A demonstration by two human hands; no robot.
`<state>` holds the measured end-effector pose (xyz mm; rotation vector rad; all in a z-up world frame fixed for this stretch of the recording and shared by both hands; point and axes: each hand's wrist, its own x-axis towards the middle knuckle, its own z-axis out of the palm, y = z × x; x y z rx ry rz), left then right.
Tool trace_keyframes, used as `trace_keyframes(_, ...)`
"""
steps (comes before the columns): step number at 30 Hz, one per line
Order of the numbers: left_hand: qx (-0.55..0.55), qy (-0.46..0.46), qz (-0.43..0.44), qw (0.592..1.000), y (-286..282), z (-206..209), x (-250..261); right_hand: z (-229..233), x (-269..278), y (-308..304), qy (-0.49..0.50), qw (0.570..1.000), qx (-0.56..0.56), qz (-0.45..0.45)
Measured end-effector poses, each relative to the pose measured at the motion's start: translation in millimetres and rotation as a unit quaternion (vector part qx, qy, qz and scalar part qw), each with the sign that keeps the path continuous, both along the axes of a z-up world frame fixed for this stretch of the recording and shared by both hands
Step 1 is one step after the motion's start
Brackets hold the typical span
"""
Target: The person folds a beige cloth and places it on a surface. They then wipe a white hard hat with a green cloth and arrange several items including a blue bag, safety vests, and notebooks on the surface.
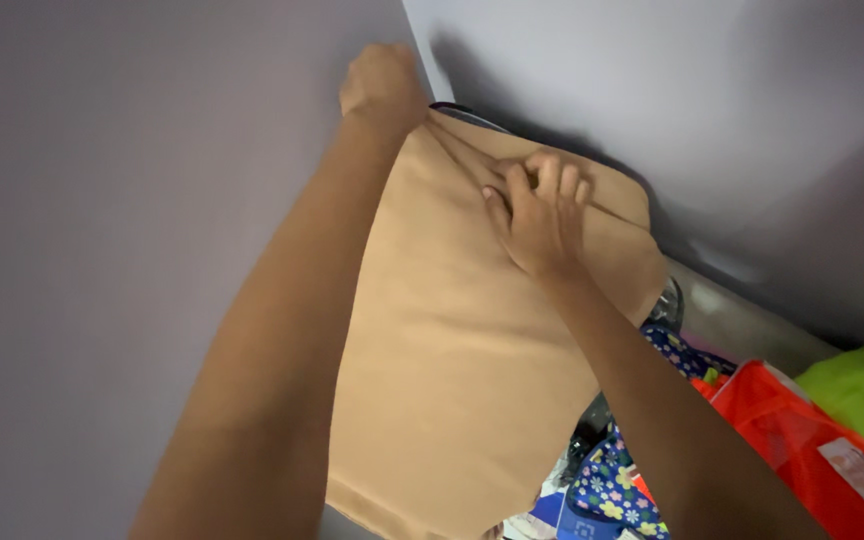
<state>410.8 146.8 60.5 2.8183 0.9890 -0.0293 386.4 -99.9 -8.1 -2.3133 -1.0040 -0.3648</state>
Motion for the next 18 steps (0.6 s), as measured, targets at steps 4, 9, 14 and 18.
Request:
trace_keyframes(4,0.001,-0.063,-0.042,0.997,3.5,-16.2,-6.3,-1.5,2.0,0.4,-0.031,0.999,-0.006,-0.012)
trace_keyframes(9,-0.037,-0.131,-0.387,0.912,-3.7,1.9,-37.8,-5.9,2.2,-3.0,-0.059,0.997,0.02,0.035)
trace_keyframes(14,-0.069,0.111,-0.337,0.933,-20.9,34.9,-37.9,-13.2,1.4,-4.6,-0.046,0.996,0.051,0.049)
trace_keyframes(18,0.003,0.217,-0.373,0.902,-10.1,33.4,-33.2,-13.4,0.5,-4.6,-0.042,0.996,0.065,0.053)
